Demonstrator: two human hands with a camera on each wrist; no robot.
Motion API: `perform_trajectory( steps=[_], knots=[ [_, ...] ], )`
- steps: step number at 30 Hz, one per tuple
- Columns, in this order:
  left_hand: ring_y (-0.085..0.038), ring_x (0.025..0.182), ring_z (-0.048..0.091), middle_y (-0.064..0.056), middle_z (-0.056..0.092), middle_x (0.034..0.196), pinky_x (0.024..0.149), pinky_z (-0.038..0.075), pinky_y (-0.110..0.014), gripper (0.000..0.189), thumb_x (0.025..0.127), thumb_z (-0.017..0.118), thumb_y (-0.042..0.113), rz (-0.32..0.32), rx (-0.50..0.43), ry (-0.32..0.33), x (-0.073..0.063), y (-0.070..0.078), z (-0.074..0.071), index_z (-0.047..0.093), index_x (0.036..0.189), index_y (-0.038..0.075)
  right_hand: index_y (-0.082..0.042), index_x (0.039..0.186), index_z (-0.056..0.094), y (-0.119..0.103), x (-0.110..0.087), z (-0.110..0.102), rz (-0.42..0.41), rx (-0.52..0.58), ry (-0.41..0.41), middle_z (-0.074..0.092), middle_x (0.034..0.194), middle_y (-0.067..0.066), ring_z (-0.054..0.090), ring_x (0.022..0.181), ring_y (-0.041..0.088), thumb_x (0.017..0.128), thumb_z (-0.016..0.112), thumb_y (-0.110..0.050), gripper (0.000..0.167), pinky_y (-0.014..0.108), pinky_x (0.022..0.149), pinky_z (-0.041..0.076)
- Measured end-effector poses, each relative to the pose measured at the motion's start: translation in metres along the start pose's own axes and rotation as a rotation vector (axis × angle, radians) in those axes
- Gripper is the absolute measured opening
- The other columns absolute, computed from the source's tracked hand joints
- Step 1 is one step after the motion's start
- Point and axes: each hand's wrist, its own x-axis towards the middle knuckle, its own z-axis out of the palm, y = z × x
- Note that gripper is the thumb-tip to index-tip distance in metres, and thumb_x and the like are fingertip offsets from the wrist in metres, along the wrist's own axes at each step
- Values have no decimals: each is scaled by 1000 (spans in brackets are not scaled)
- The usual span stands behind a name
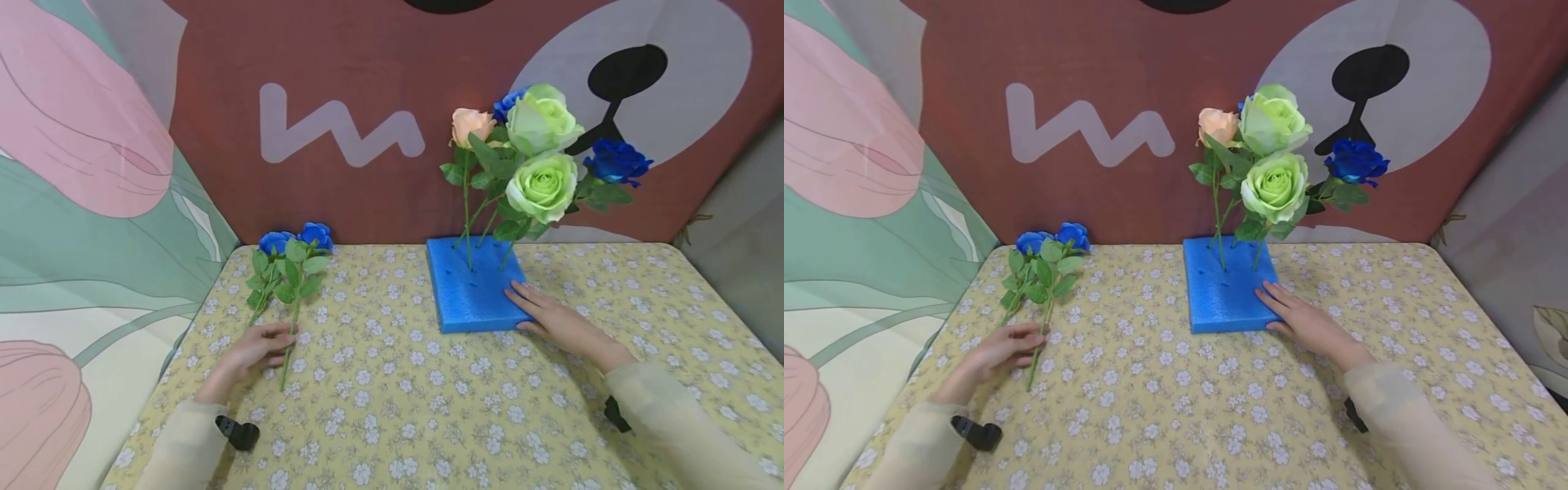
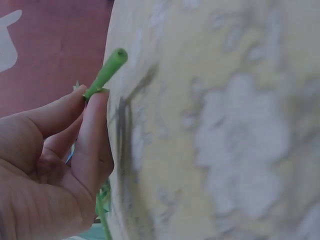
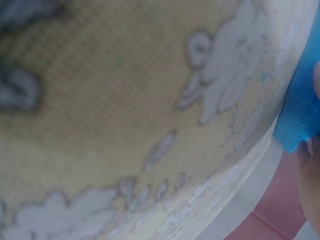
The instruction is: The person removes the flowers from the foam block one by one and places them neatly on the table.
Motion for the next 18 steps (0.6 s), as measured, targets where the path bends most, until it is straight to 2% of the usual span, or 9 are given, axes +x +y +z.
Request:
perform_trajectory(
  steps=[4, 13, 18],
  knots=[
    [-30, 119, 59, -29, 43, 142, 90, 57, -31, 57, 100, 51, 21, -6, 37, 20, 0, 2, -7, 30, 146, -6, -15, 152, 27, -1, 0, 0, 2, 3, -1, 22, 158, 19, 30, 139, 46, 98, 54, -29, 62, 61, 105, 38],
    [-35, 122, 56, -28, 45, 141, 90, 57, -34, 56, 100, 52, 20, -32, 46, 56, -4, 2, -16, 33, 145, -6, -14, 151, 28, -2, 0, 1, 4, -1, 3, 22, 157, 20, 29, 139, 46, 98, 54, -30, 62, 61, 104, 40],
    [-15, 97, 65, -21, 60, 125, 81, 59, -27, 53, 98, 56, 20, -51, 40, 85, -4, 0, -17, 40, 139, -8, -15, 152, 27, -2, 1, 1, 2, -5, -1, 22, 157, 20, 29, 139, 46, 98, 53, -30, 62, 61, 104, 40]
  ],
)
